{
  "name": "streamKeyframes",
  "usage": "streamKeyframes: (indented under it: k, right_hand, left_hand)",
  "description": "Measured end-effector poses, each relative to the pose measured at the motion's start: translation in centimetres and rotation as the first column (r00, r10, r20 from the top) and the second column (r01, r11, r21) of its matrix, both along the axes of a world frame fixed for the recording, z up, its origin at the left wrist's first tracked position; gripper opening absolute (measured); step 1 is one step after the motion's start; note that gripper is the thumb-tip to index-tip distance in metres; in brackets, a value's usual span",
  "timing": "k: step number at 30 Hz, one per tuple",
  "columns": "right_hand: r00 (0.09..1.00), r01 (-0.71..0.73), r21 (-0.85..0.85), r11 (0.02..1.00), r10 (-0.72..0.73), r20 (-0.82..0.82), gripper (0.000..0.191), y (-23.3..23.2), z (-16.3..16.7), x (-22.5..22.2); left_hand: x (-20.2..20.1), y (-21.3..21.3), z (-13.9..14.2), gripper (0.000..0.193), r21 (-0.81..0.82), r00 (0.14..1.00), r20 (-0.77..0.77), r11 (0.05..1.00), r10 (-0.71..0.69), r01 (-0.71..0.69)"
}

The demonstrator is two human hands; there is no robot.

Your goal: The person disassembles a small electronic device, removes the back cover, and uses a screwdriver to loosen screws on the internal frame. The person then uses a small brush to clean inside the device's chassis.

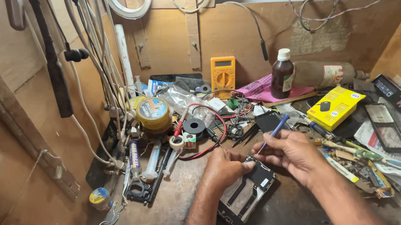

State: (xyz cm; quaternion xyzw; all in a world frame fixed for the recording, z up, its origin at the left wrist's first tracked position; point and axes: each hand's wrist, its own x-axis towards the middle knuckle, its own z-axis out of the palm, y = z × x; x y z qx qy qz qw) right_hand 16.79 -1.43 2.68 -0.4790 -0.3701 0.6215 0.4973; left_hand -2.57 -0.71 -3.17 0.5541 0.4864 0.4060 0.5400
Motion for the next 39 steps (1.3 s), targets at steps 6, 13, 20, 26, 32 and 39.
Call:
streamKeyframes:
  k: [6,13,20,26,32,39]
  right_hand:
    - [0.986,0.164,0.103,0.981,-0.167,0.028,0.018,-2.4,-0.6,-0.7]
    - [0.954,0.297,0.294,0.908,-0.294,-0.056,0.019,-4.0,-2.5,-1.4]
    - [0.95,0.306,0.395,0.866,-0.304,-0.07,0.022,-4.6,-3.3,-1.7]
    - [0.918,0.391,0.392,0.833,-0.384,-0.101,0.021,-4.8,-3.4,-1.6]
    - [0.845,0.493,0.422,0.761,-0.534,-0.024,0.023,-4.7,-4.1,-1.8]
    - [0.875,0.451,0.447,0.773,-0.482,-0.048,0.02,-5.5,-3.7,-2.1]
  left_hand:
    - [-0.4,-0.2,0.1,0.034,0.008,0.995,0.077,0.998,-0.064,0.063]
    - [-1.3,-0.7,0.6,0.038,-0.032,0.981,0.128,0.988,-0.146,0.151]
    - [-1.0,-1.1,0.9,0.041,-0.019,0.993,0.09,0.997,-0.079,0.081]
    - [-1.2,-1.4,1.1,0.032,-0.035,0.981,0.157,0.992,-0.115,0.122]
    - [-1.5,-1.3,0.5,0.027,-0.031,0.972,0.221,0.996,-0.079,0.088]
    - [-0.8,-1.4,0.5,0.031,0.032,0.967,0.253,0.999,0.025,-0.035]
